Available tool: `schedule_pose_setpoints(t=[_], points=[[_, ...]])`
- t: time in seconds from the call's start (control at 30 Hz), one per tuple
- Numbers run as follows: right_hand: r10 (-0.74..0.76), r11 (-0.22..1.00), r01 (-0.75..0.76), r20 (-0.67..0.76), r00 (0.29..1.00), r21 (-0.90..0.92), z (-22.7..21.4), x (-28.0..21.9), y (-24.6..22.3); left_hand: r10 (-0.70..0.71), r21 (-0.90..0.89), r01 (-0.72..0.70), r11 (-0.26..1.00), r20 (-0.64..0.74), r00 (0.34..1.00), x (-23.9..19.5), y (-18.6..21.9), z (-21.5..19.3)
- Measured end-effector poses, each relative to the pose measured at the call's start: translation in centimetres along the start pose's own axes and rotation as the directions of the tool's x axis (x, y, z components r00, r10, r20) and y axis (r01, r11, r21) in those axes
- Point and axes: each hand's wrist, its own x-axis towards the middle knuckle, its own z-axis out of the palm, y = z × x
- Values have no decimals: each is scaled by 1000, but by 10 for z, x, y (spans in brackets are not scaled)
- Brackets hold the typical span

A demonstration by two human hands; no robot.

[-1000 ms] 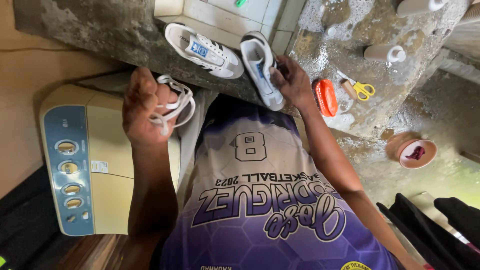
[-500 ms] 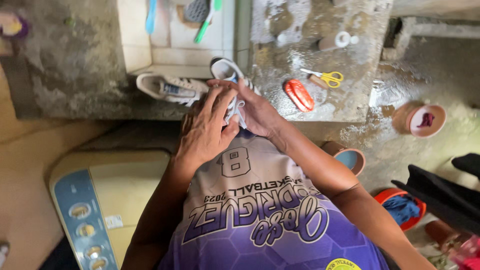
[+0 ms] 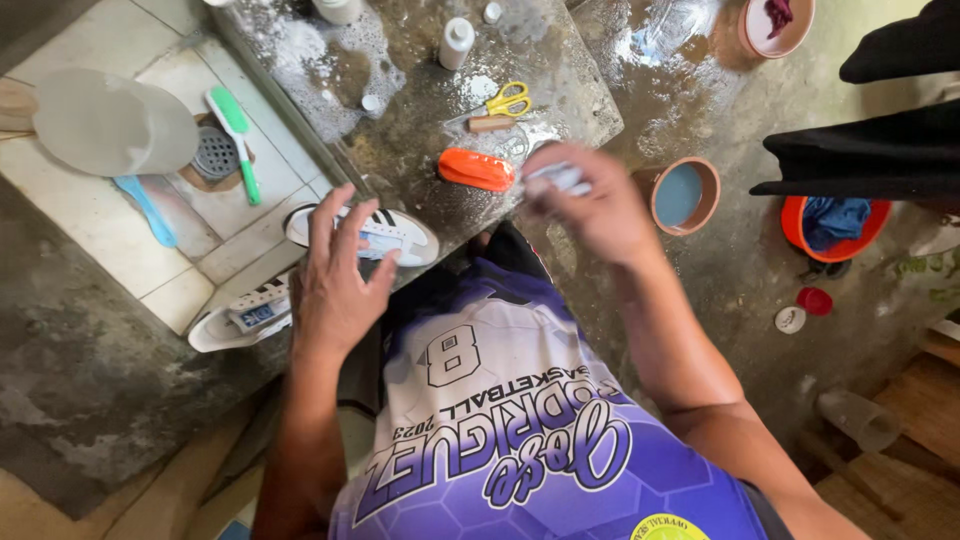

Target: The person removes shoelaces from a pair of white sneakers, then washes the laces in a basin of water. They rinse their hands and place the laces into a washing machine basket.

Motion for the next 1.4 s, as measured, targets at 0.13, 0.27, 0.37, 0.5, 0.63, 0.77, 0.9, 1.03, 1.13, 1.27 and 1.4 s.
schedule_pose_setpoints(t=[0.13, 0.27, 0.37, 0.5, 0.63, 0.77, 0.9, 1.03, 1.13, 1.27, 1.4], points=[[-198, 978, 178, -217, 956, -107, -89, 4, -26, -84, 119, 77, 990, 51, 995, 10, 1, 13], [-317, 947, 288, -280, 906, -141, -164, 23, -8, -117, 181, 95, 979, 111, 987, 27, 17, 41], [-283, 958, 254, -324, 903, -130, -209, 48, 24, 8, 218, -18, 976, 44, 999, 26, 38, 72], [-207, 973, 153, -368, 906, -172, -252, 95, 87, -116, 125, 109, 986, 58, 991, 31, 78, 121], [-140, 979, 78, -344, 929, -187, -286, 149, 180, -142, 134, 128, 983, 100, 985, 26, 115, 167], [-314, 785, 47, -330, 890, -618, -311, 180, 265, -191, 144, 176, 974, 98, 977, 21, 142, 188], [-74, 886, -122, -397, 915, -446, -313, 167, 336, -255, 159, 240, 958, 84, 963, 23, 155, 194], [545, 830, -557, -168, 821, -31, -297, 105, 382, -208, 111, 197, 974, 101, 973, 43, 150, 204], [569, 807, -581, -127, 813, -103, -286, 53, 398, -1, 97, -5, 995, 60, 998, 61, 145, 210], [682, 730, -684, -71, 728, -2, -304, 62, 393, 89, 10, -89, 996, 42, 995, 103, 142, 222], [666, 721, -689, -205, 717, -69, -316, 65, 396, 78, -41, -74, 996, 87, 993, 123, 145, 233]])
